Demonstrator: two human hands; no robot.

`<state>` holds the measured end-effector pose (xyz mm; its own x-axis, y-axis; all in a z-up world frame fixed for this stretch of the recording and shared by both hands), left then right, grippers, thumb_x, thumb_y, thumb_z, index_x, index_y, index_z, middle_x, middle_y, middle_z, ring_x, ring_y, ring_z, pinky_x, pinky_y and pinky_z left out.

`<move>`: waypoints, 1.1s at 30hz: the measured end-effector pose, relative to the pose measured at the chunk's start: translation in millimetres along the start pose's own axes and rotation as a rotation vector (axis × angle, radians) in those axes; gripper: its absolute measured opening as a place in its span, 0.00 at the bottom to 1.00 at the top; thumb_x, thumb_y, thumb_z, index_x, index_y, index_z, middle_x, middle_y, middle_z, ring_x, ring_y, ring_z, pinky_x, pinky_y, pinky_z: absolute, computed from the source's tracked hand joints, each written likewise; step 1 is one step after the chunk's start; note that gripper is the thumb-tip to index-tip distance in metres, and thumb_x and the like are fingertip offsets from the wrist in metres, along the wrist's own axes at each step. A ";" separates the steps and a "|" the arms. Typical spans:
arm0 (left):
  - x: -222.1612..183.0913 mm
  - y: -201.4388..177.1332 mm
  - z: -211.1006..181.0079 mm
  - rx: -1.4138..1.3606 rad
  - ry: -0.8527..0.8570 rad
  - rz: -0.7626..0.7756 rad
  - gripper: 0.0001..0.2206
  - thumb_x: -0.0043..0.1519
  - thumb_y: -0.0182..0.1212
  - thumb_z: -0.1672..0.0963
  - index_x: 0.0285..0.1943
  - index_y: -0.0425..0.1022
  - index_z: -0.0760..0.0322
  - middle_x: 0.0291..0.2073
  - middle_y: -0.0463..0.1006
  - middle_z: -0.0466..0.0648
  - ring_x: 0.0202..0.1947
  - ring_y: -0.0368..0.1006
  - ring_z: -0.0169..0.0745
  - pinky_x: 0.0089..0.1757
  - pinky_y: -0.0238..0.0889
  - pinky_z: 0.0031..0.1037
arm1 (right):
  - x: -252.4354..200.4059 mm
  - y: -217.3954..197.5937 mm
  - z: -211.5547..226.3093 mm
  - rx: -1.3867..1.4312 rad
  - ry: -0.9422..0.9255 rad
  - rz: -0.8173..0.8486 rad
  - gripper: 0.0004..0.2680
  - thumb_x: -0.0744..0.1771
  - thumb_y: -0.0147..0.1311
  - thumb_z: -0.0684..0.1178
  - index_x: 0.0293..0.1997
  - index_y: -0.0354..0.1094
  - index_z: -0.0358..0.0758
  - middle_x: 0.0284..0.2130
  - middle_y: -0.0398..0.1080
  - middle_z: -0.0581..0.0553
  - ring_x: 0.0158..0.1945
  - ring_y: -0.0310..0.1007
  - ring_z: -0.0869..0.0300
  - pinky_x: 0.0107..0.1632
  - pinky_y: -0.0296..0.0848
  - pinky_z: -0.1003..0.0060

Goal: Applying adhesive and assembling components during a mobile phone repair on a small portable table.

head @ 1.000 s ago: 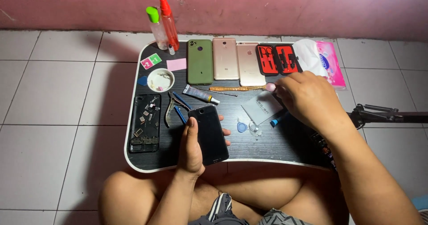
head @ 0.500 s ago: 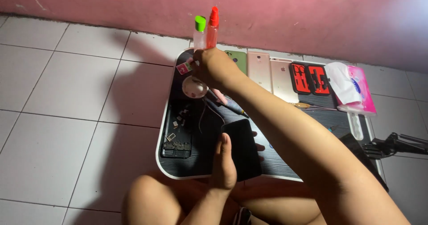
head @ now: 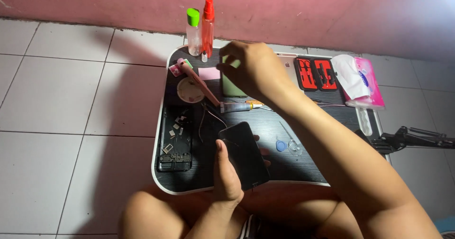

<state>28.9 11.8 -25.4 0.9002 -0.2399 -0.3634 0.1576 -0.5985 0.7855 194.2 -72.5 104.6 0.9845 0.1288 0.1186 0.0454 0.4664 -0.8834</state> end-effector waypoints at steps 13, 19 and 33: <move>5.0 11.2 8.3 0.210 0.078 -0.051 0.42 0.56 0.38 0.35 0.55 0.75 0.74 0.44 0.80 0.62 0.29 0.78 0.58 0.30 0.73 0.43 | -255.9 -12.5 -121.0 0.085 0.123 -0.316 0.06 0.65 0.61 0.46 0.43 0.78 0.40 0.37 0.81 0.49 0.39 0.81 0.60 0.44 0.76 0.66; 23.0 32.4 14.7 0.246 0.144 0.026 0.41 0.56 0.40 0.34 0.58 0.72 0.71 0.44 0.78 0.60 0.33 0.79 0.55 0.29 0.76 0.41 | -277.1 4.9 -127.6 0.087 0.131 -0.425 0.03 0.66 0.60 0.47 0.40 0.78 0.43 0.37 0.81 0.52 0.39 0.81 0.61 0.42 0.76 0.66; 27.7 32.5 18.8 0.165 0.128 0.253 0.41 0.58 0.41 0.35 0.67 0.62 0.68 0.49 0.77 0.69 0.39 0.78 0.56 0.35 0.78 0.43 | -251.9 10.8 -121.0 -0.193 0.105 -0.294 0.08 0.67 0.58 0.57 0.49 0.75 0.54 0.32 0.76 0.55 0.26 0.77 0.55 0.20 0.69 0.56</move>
<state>51.4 -28.6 -19.3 0.9478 -0.3053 -0.0926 -0.1363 -0.6501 0.7475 -32.8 -205.9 10.3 0.9361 -0.0813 0.3423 0.3506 0.2948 -0.8889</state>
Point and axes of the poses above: each hand's wrist, its own x-axis towards the middle knuckle, its own y-axis out of the palm, z = x × y, the point moved 4 cm from there along x, towards the middle knuckle
